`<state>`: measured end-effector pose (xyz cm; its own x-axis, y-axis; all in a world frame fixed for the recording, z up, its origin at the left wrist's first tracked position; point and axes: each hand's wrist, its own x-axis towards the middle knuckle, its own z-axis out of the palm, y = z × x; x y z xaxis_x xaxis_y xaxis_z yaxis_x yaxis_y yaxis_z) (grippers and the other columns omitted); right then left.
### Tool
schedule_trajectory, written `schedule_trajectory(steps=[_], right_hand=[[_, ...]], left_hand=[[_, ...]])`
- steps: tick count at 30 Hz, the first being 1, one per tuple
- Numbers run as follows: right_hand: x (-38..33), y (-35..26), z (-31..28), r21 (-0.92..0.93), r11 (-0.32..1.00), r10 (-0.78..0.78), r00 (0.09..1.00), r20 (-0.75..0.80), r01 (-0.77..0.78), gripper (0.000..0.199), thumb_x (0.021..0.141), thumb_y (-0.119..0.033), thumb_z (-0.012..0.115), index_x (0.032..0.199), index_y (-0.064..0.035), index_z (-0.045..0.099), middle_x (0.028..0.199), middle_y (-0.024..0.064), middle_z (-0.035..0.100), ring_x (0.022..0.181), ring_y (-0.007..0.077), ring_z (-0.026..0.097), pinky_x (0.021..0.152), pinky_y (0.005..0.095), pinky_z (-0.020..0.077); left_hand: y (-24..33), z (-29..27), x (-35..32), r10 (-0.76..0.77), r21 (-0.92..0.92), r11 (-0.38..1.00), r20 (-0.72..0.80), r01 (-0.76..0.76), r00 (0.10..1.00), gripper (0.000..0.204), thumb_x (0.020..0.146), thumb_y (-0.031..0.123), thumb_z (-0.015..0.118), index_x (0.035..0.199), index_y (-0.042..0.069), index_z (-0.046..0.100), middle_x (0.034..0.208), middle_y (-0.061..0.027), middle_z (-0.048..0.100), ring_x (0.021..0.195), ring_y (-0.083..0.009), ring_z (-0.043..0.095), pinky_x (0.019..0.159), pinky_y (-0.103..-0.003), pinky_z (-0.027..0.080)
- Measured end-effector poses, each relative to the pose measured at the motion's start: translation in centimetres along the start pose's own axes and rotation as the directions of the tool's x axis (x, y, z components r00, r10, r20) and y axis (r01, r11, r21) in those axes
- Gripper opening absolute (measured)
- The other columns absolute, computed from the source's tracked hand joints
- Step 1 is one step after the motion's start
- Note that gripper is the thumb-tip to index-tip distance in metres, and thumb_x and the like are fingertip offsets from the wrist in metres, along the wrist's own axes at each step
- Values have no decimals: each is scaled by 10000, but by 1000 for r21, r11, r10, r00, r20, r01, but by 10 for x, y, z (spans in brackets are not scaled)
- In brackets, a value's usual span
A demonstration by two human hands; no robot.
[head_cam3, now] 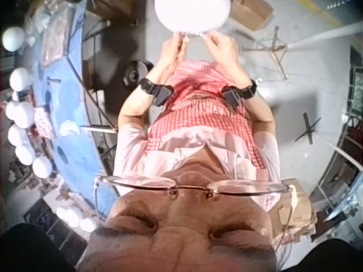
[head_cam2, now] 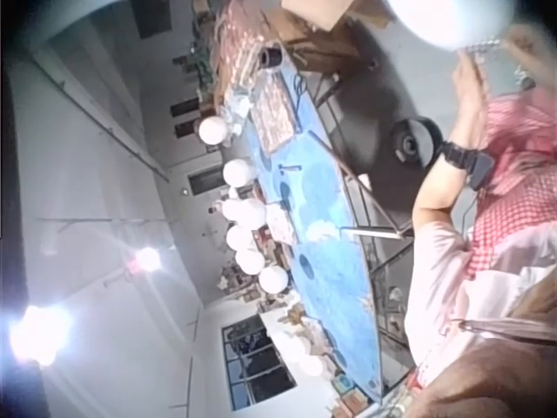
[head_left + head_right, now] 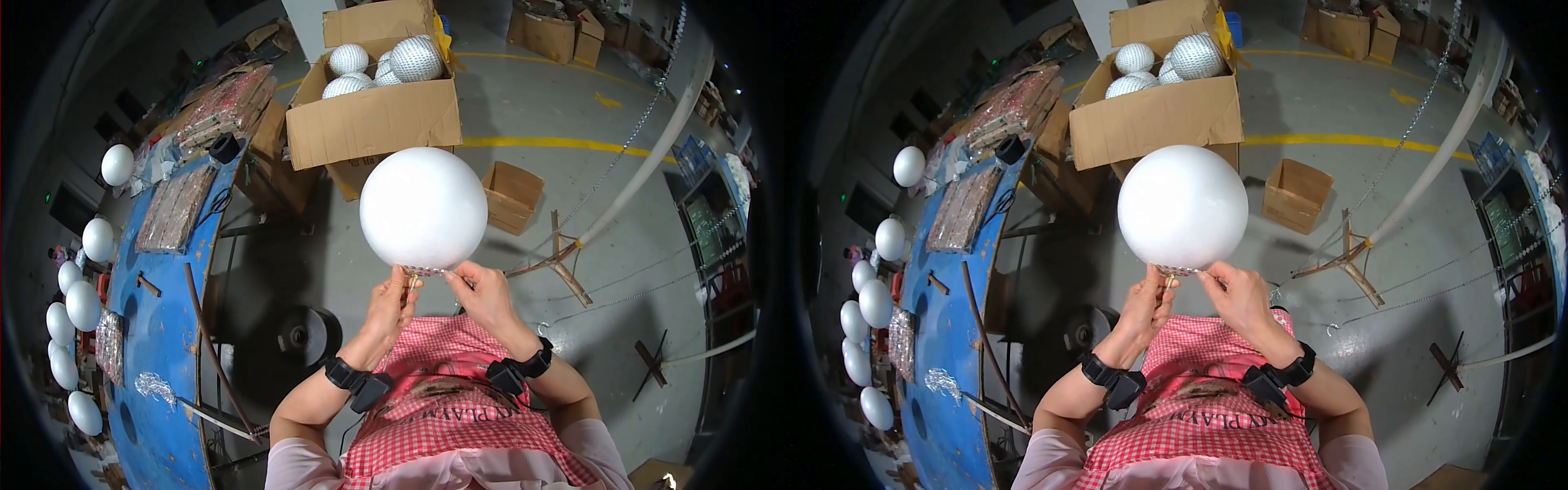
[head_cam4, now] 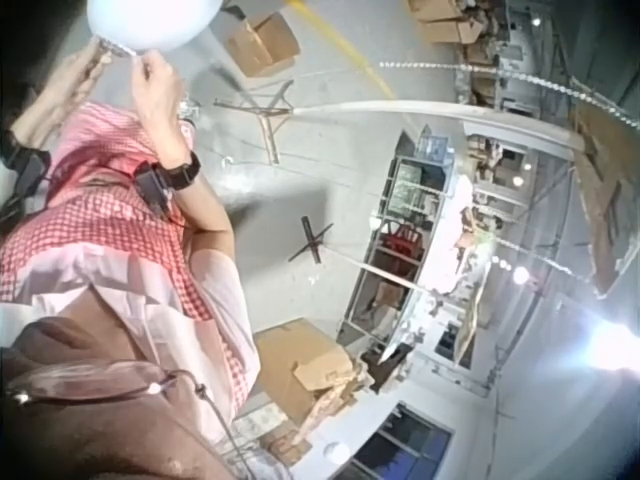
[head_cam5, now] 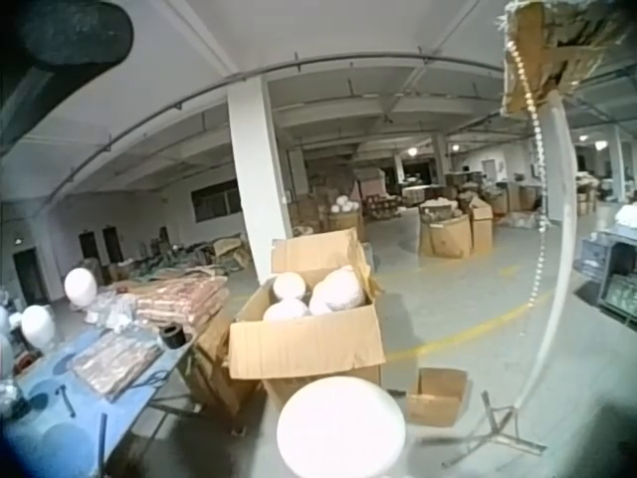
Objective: The person wraps a string of beads around the base of a white foam ball, pressing them into the surface. After completing a row, they break the string and begin adding another row of beads to the ball.
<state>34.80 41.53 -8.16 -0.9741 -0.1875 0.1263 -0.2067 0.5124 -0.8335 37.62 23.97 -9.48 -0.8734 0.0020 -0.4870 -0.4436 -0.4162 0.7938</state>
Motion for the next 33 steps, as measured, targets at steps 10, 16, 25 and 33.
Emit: schedule_trajectory(steps=[10, 16, 25, 33], right_hand=[[1, -4, 8, -40, 998, -48, 998, -48, 46, 242, 834, -289, 605, 758, -61, 629, 536, 146, 536, 481, 336, 545, 453, 390, 406], [-7, -23, 3, -165, 971, -183, 982, -44, 173, 254, 841, -258, 589, 698, -48, 582, 562, 171, 546, 536, 364, 575, 468, 442, 430], [-14, -21, -9, -79, 980, -181, 984, 5, 180, 124, 822, -135, 614, 822, -11, 613, 572, 184, 534, 509, 333, 560, 473, 369, 415], [-3, 1, -14, -182, 877, -457, 889, -30, 444, 125, 805, -128, 631, 882, -34, 603, 627, 142, 561, 613, 342, 587, 532, 382, 442]], left_hand=[[-6, 7, -4, 113, 41, 993, 38, -115, 993, 505, 948, 494, 385, 892, 23, 557, 641, 14, 479, 397, -43, 305, 344, -201, 197], [-11, 3, 6, 104, 128, 986, 20, -106, 994, 399, 930, 433, 484, 859, 46, 551, 568, 38, 432, 381, -42, 288, 340, -201, 203], [-15, -6, 12, 73, 120, 990, -34, -68, 997, 393, 925, 445, 489, 843, 65, 539, 542, 51, 405, 374, -38, 276, 337, -200, 183], [-10, -8, 5, 36, 93, 995, -26, -33, 999, 446, 916, 490, 473, 848, 53, 533, 549, 48, 406, 379, -36, 260, 345, -198, 168]])
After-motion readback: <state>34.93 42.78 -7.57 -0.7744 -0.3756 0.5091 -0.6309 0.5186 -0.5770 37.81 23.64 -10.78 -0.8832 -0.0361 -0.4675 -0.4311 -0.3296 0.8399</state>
